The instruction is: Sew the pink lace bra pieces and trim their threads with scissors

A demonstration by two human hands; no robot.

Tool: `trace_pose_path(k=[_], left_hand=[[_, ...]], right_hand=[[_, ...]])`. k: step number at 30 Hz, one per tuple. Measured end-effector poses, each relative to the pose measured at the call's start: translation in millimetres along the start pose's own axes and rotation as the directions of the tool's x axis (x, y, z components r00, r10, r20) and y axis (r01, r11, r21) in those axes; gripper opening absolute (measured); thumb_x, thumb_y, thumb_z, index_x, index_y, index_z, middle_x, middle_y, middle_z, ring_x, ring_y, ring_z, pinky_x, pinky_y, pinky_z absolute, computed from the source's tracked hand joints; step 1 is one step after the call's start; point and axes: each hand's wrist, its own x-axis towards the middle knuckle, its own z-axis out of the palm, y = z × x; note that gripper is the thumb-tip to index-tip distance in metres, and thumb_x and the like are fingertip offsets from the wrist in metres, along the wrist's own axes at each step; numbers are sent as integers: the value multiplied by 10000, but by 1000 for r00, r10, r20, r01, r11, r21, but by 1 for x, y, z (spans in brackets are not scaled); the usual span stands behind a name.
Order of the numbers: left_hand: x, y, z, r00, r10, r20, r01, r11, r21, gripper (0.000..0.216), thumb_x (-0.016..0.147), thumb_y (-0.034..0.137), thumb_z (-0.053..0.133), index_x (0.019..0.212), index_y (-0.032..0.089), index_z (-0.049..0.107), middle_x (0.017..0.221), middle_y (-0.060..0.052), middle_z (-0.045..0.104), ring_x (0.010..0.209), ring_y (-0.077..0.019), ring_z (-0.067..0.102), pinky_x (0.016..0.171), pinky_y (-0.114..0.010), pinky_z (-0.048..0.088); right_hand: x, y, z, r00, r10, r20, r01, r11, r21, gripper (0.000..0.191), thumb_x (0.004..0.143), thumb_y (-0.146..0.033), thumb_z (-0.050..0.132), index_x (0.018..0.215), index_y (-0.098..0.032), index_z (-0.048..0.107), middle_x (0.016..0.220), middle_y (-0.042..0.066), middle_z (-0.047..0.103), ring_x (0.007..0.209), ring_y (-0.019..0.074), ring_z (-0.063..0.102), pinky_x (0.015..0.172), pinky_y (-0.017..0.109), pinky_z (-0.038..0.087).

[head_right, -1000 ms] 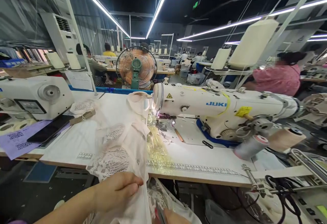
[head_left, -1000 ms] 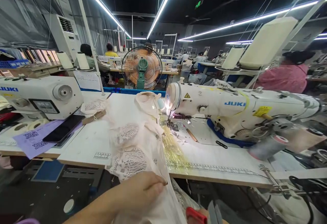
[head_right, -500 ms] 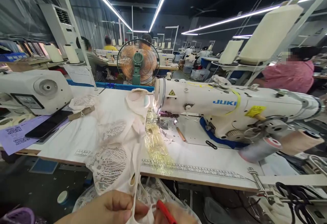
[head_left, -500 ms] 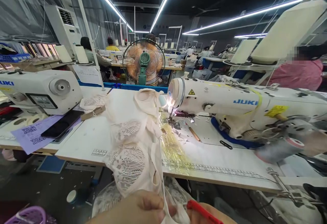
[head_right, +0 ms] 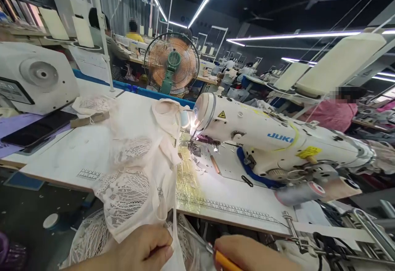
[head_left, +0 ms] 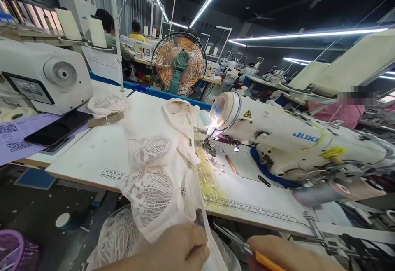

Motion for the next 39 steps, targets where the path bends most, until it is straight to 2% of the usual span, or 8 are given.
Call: trace_pose_path(k=[3, 7, 15, 20, 27, 33, 36, 39], left_hand=[[-2, -6, 5, 999, 26, -34, -26, 1000, -3, 266, 770, 165, 452, 573, 208, 280, 570, 58, 330, 540, -111, 344, 517, -233, 258], [-5, -7, 5, 997, 51, -52, -53, 998, -42, 271, 784, 158, 434, 573, 212, 273, 569, 59, 330, 521, -108, 344, 504, -228, 258], [-11, 1, -6, 997, -40, -59, 42, 999, 35, 280, 766, 139, 428, 557, 214, 257, 557, 56, 312, 521, -118, 334, 498, -238, 248], [-9, -6, 1, 998, 11, -69, -4, 995, 103, 279, 763, 158, 427, 565, 215, 239, 563, 54, 315, 529, -125, 356, 506, -245, 245], [-10, -5, 0, 996, 9, -87, 2, 992, 127, 295, 765, 137, 421, 555, 213, 228, 551, 56, 318, 500, -111, 354, 488, -233, 251], [-12, -5, -5, 988, 27, -152, -4, 989, 150, 228, 779, 209, 408, 584, 210, 289, 575, 32, 411, 559, -130, 464, 523, -215, 330], [-15, -6, -6, 981, 73, -180, -51, 991, 128, 181, 789, 243, 400, 614, 206, 379, 609, 6, 505, 588, -141, 519, 562, -208, 389], [-20, -10, -3, 961, 146, -234, -130, 988, 84, 210, 818, 277, 400, 644, 196, 486, 624, -13, 563, 583, -138, 540, 567, -202, 414]], right_hand=[[12, -10, -29, 975, 29, 222, 0, 992, -127, 699, 732, -815, 264, 742, -184, 566, 600, -12, 421, 520, 146, 350, 453, 246, 291], [37, -18, -45, 944, 24, 330, 6, 996, -89, 707, 689, -839, 320, 720, -174, 560, 568, -29, 392, 503, 131, 336, 450, 244, 280], [53, -21, -60, 931, 25, 365, 33, 988, -153, 670, 665, -806, 440, 701, -152, 580, 575, -25, 422, 518, 129, 362, 454, 238, 290], [55, -21, -61, 917, 42, 396, 24, 987, -161, 595, 674, -750, 497, 688, -161, 583, 547, -34, 432, 496, 126, 376, 434, 233, 282], [60, -25, -65, 942, 69, 327, -18, 988, -156, 575, 550, -744, 623, 604, -183, 507, 514, -48, 429, 471, 106, 344, 404, 214, 235], [63, -15, -57, 971, 73, 226, -52, 994, -97, 639, 381, -743, 724, 513, -194, 426, 476, -88, 281, 472, 83, 232, 398, 222, 162], [60, -12, -48, 988, 37, 149, -37, 999, -3, 644, 422, -744, 714, 506, -197, 385, 493, -89, 261, 485, 84, 230, 413, 223, 163], [52, -12, -31, 995, -100, -13, 101, 976, 192, 623, 551, -788, 610, 604, -197, 418, 576, -65, 358, 525, 103, 297, 452, 220, 242]])
